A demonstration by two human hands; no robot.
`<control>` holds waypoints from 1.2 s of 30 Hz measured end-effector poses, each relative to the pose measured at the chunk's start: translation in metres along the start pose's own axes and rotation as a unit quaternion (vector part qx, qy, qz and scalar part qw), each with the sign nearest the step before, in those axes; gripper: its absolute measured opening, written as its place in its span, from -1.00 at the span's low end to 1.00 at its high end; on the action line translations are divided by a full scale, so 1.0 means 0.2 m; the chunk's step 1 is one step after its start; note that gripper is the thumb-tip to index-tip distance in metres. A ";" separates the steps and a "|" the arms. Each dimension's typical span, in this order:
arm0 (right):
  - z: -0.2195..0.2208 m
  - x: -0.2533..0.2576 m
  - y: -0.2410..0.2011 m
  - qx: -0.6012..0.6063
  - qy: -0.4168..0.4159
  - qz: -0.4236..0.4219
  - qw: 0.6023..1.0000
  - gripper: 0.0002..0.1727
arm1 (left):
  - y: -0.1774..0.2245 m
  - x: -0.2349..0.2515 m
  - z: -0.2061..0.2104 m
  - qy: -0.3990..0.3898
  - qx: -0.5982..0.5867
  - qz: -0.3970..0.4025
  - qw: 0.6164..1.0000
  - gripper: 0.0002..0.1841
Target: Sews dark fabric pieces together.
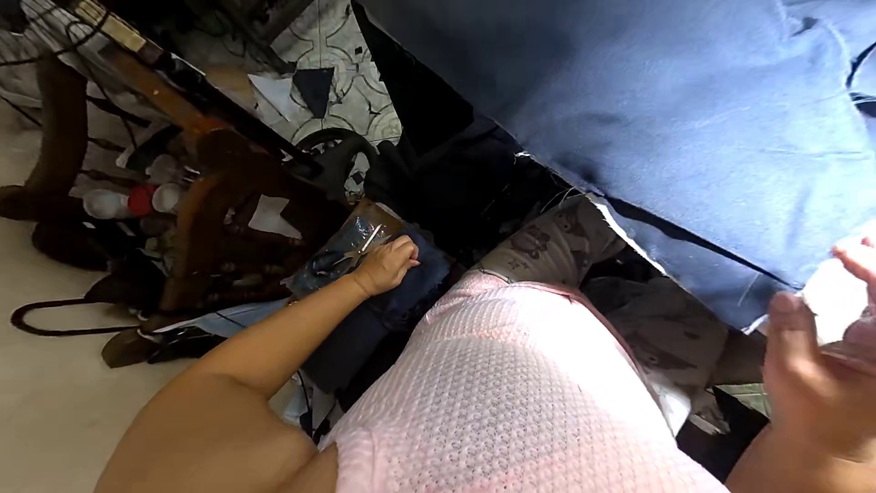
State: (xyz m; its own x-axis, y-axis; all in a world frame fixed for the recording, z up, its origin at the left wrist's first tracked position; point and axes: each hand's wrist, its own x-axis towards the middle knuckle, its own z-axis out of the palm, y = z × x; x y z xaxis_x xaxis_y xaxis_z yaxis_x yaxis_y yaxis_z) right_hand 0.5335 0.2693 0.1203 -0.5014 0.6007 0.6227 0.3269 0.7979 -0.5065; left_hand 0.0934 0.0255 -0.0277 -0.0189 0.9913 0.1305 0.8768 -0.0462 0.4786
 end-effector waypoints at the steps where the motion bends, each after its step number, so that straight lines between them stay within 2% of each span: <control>1: 0.02 -0.01 -0.04 0.036 0.008 -0.006 0.999 -0.56 | 0.01 0.02 0.00 0.037 0.006 0.023 0.999 -0.84; 4: 0.15 -0.02 -0.19 0.146 -0.039 -0.012 0.988 -0.77 | 0.17 0.23 -0.03 0.187 0.011 0.103 0.977 -0.78; 5: 0.22 -0.01 -0.23 0.175 -0.083 -0.007 0.981 -0.70 | 0.25 0.33 -0.05 0.230 0.004 0.136 0.964 -0.78; 6: 0.29 -0.01 -0.26 0.199 -0.132 0.002 0.971 -0.54 | 0.35 0.44 -0.08 0.265 -0.004 0.172 0.949 -0.79; 8: 0.41 0.02 -0.33 0.238 -0.200 0.016 0.950 -0.13 | 0.56 0.65 -0.15 0.298 -0.026 0.238 0.924 -0.79; 9: 0.45 0.05 -0.36 0.261 -0.206 0.011 0.943 0.02 | 0.66 0.75 -0.18 0.294 -0.047 0.267 0.917 -0.78; 10: 0.46 0.10 -0.38 0.276 -0.191 -0.005 0.942 0.05 | 0.75 0.84 -0.22 0.278 -0.081 0.293 0.911 -0.80; 12: 0.44 0.20 -0.39 0.269 -0.132 -0.043 0.953 -0.16 | 0.90 1.01 -0.31 0.205 -0.183 0.329 0.904 -0.84; 13: 0.41 0.24 -0.39 0.254 -0.100 -0.050 0.961 -0.31 | 0.95 1.08 -0.36 0.148 -0.238 0.328 0.902 -0.77; 14: 0.37 0.27 -0.37 0.239 -0.075 -0.050 0.967 -0.41 | 0.99 1.14 -0.40 0.092 -0.284 0.320 0.899 -0.54; 15: 0.34 0.29 -0.36 0.233 -0.059 -0.050 0.970 -0.45 | 1.01 1.20 -0.44 0.033 -0.309 0.318 0.896 -0.31; 16: 0.31 0.30 -0.35 0.236 -0.046 -0.047 0.970 -0.46 | 1.02 1.26 -0.47 -0.022 -0.314 0.323 0.893 -0.18; 17: 0.29 0.29 -0.34 0.247 -0.034 -0.033 0.968 -0.44 | 1.04 1.31 -0.49 -0.065 -0.319 0.328 0.887 -0.28; 18: 0.29 0.27 -0.33 0.267 -0.016 -0.008 0.964 -0.39 | 1.05 1.35 -0.51 -0.092 -0.334 0.329 0.878 -0.56; 19: 0.30 0.24 -0.32 0.292 0.004 0.025 0.956 -0.32 | 1.06 1.38 -0.51 -0.099 -0.345 0.324 0.875 -0.80; 20: 0.31 0.21 -0.31 0.311 0.024 0.059 0.948 -0.24 | 1.08 1.42 -0.52 -0.100 -0.344 0.318 0.878 -0.92; 21: 0.32 0.18 -0.30 0.322 0.042 0.093 0.941 -0.18 | 1.08 1.46 -0.54 -0.092 -0.341 0.310 0.883 -0.96; 24: 0.29 0.14 -0.27 0.275 0.082 0.113 0.951 -0.19 | 1.12 1.63 -0.57 -0.045 -0.276 0.301 0.912 -0.76; 26: 0.23 0.18 -0.23 0.191 0.097 0.090 0.973 -0.40 | 1.16 1.79 -0.54 0.012 -0.193 0.330 0.924 -0.69; 28: 0.15 0.28 -0.16 0.092 0.099 0.098 0.986 -0.64 | 1.22 1.95 -0.48 0.062 -0.132 0.401 0.905 -0.82; 30: 0.12 0.35 -0.08 0.038 0.094 0.155 0.983 -0.75 | 1.27 2.10 -0.39 0.077 -0.068 0.474 0.874 -0.79; 33: 0.12 0.38 0.02 -0.020 0.043 0.262 0.964 -0.78 | 1.29 2.28 -0.20 0.067 -0.008 0.556 0.829 -0.74; 36: 0.13 0.29 0.06 -0.011 0.023 0.276 0.961 -0.74 | 1.23 2.29 0.00 0.045 -0.022 0.588 0.808 -0.77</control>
State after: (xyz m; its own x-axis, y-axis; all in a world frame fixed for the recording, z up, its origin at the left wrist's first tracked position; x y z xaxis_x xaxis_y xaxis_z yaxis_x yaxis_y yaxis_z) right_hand 0.4871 0.3117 0.1348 -0.2108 0.9339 0.2888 0.5502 0.3576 -0.7546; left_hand 0.3009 0.4689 0.1506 0.7776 0.2469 0.5783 0.2973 -0.9548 0.0080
